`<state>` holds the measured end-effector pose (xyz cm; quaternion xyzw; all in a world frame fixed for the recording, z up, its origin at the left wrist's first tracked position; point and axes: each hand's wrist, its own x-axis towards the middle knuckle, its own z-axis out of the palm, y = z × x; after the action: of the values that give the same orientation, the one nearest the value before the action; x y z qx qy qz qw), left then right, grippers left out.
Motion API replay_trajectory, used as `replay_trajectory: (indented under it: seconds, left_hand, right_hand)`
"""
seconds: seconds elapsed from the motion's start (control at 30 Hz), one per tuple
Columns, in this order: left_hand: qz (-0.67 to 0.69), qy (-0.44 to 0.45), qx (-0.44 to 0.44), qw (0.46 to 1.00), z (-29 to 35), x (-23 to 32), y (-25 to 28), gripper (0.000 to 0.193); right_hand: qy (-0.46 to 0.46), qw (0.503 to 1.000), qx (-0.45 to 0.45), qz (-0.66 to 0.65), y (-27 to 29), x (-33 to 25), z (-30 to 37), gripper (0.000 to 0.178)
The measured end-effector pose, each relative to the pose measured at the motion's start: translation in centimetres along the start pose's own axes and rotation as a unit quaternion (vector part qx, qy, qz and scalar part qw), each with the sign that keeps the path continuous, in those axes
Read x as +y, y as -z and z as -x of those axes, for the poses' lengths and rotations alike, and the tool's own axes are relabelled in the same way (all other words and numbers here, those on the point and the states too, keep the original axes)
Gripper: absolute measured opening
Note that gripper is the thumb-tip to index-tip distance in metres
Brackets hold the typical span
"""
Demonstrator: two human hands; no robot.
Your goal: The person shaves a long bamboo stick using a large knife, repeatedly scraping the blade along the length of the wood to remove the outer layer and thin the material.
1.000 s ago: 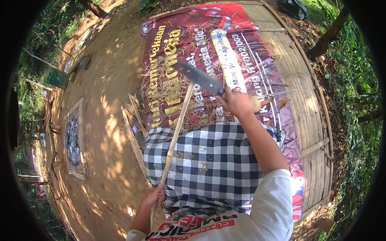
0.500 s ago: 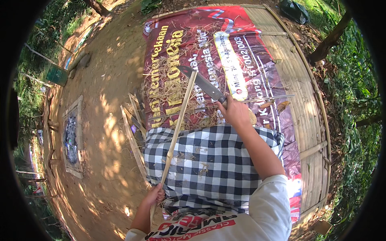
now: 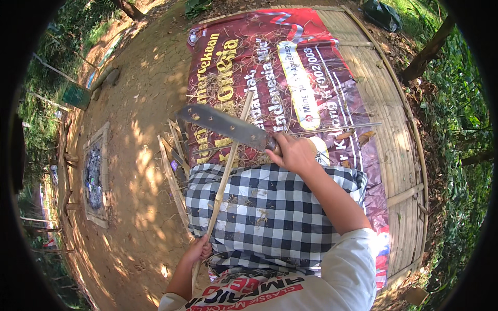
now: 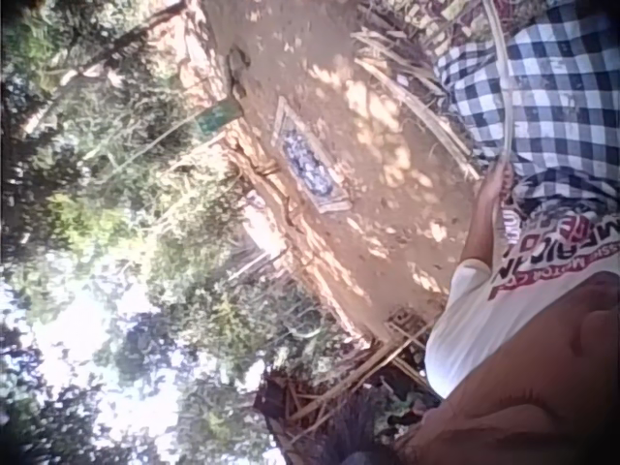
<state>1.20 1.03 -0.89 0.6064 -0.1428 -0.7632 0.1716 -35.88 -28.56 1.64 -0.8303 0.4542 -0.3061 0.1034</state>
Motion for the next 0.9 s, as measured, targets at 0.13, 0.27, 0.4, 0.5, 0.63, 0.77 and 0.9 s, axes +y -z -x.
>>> replay_trajectory:
  seconds: [0.13,0.27,0.4,0.5,0.63,0.77,0.9]
  left_hand:
    - [0.005,-0.007,0.000,1.000,0.2,0.0,-0.1,0.058]
    - [0.010,-0.010,0.009,1.000,0.2,0.2,-0.7,0.059]
    - [0.031,0.006,-0.007,0.999,0.1,0.2,-0.4,0.059]
    - [0.035,0.004,-0.003,0.999,-0.3,-0.5,0.1,0.059]
    - [0.042,0.022,-0.015,0.999,-0.5,-0.1,0.2,0.060]
    - [0.044,0.004,-0.029,0.999,0.0,0.3,-0.3,0.060]
    - [0.070,0.036,-0.042,0.996,-0.5,-0.2,0.4,0.061]
  right_hand:
    - [0.147,0.981,-0.098,0.075,-1.9,-2.3,1.0,0.044]
    - [0.163,0.977,-0.108,0.087,-2.6,-0.8,0.8,0.044]
    - [0.082,0.986,-0.110,0.092,-2.6,0.1,0.6,0.045]
    - [0.109,0.984,-0.094,0.108,-2.4,-0.7,0.6,0.046]
    - [0.146,0.984,-0.078,0.062,-3.0,-1.6,1.5,0.045]
    - [0.123,0.983,-0.065,0.121,-2.5,1.4,0.1,0.045]
    - [0.084,0.991,-0.033,0.101,-2.3,1.3,-0.3,0.043]
